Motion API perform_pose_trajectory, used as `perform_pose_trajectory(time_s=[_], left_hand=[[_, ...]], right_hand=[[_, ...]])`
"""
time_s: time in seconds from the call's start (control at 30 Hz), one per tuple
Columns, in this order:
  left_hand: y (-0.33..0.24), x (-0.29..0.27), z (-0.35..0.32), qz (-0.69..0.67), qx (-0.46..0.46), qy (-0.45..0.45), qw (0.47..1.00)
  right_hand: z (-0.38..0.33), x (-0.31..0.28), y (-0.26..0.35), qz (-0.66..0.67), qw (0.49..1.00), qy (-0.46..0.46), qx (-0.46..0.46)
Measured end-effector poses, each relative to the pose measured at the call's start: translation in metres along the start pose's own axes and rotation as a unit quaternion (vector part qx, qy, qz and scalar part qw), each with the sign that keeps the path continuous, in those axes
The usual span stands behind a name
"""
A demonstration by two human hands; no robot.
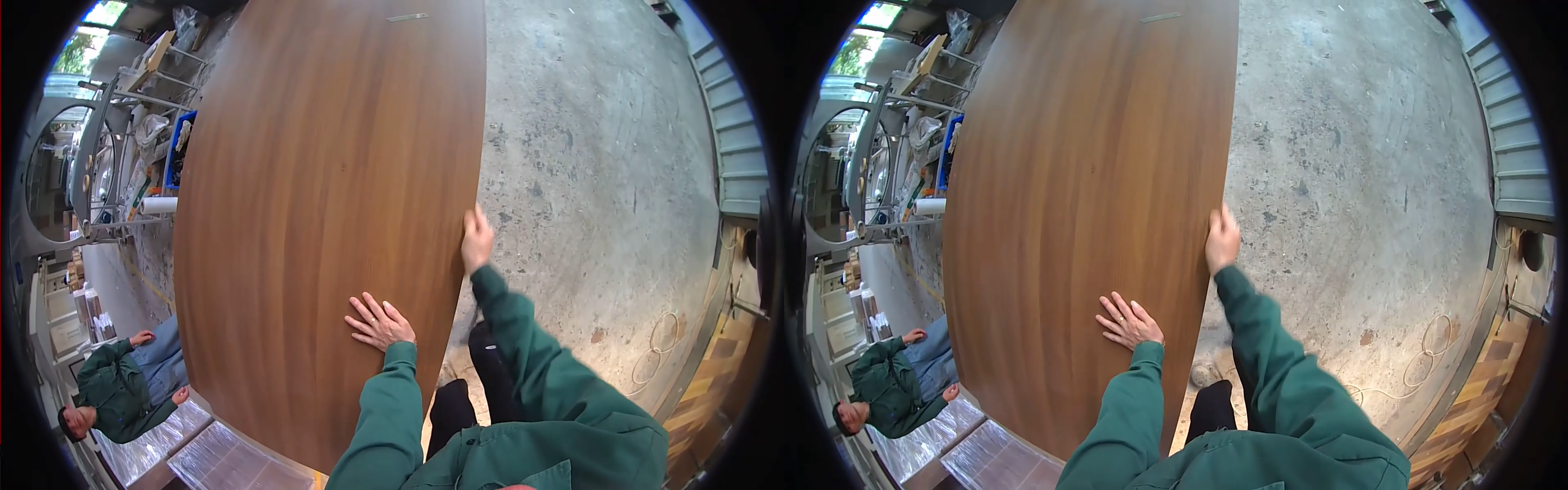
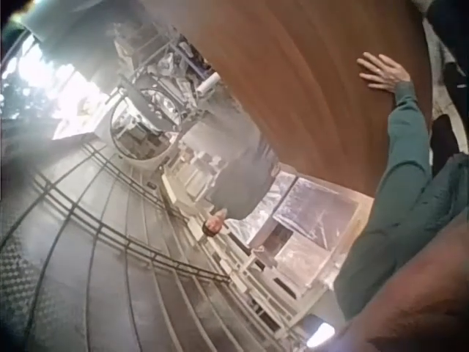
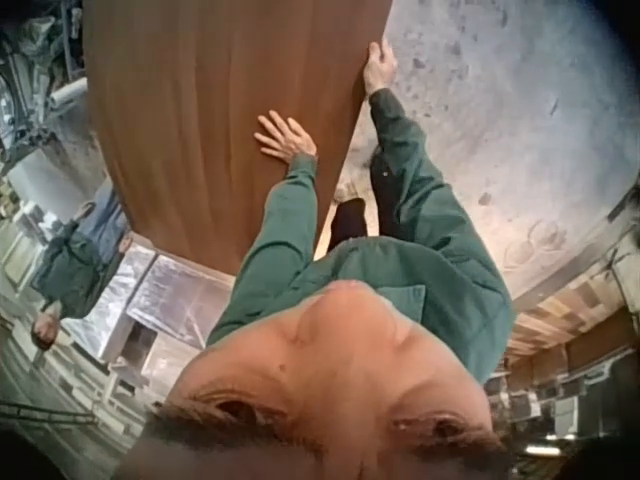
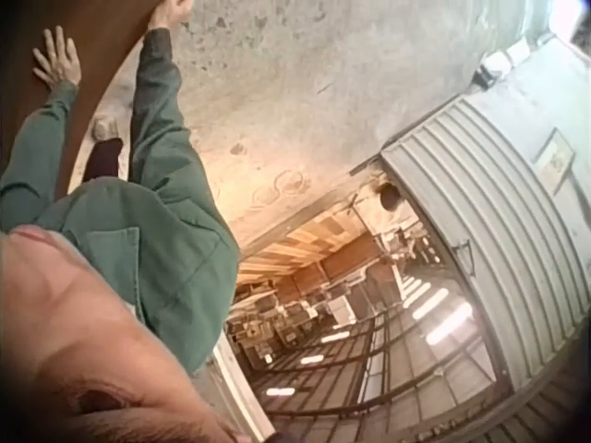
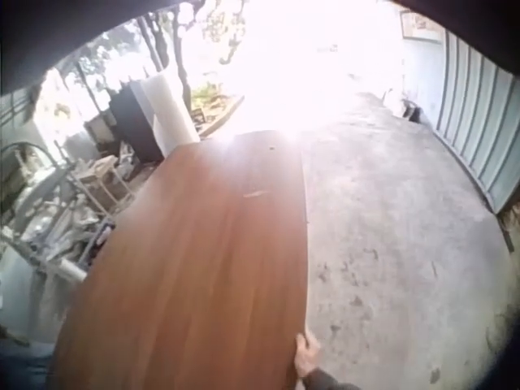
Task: Wiping down a large wooden furniture panel with a cloth and cleaning solution, and using a scraper to remove residue.
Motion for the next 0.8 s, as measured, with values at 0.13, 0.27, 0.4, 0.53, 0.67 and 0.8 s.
perform_pose_trajectory(time_s=[0.13,0.27,0.4,0.53,0.67,0.8], left_hand=[[-0.004,0.000,0.000,-0.010,0.015,-0.007,1.000],[0.011,0.000,0.007,0.004,0.016,-0.022,1.000],[0.015,0.001,0.003,-0.014,0.131,-0.057,0.990],[-0.056,-0.007,-0.061,-0.084,0.348,0.061,0.932],[-0.037,0.070,-0.195,-0.056,0.532,0.464,0.706],[-0.050,-0.026,-0.171,-0.500,0.550,0.267,0.614]], right_hand=[[0.083,0.012,0.013,0.073,0.997,0.028,0.018],[0.001,-0.002,-0.012,0.095,0.982,0.165,0.023],[-0.095,-0.094,-0.071,0.030,0.954,0.179,0.240],[-0.096,-0.254,-0.166,0.067,0.945,-0.042,0.316],[-0.092,-0.273,-0.149,-0.003,0.951,-0.001,0.309],[-0.079,-0.299,-0.114,-0.024,0.965,-0.065,0.251]])
Point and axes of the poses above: each hand's wrist, its own z-axis towards the middle knuckle, its own x-axis out of the palm, y = z × x, the point moved 3 cm from there along z, towards the middle knuckle, and after that the axes turned 3 degrees about -z, right-handed, at the moved point
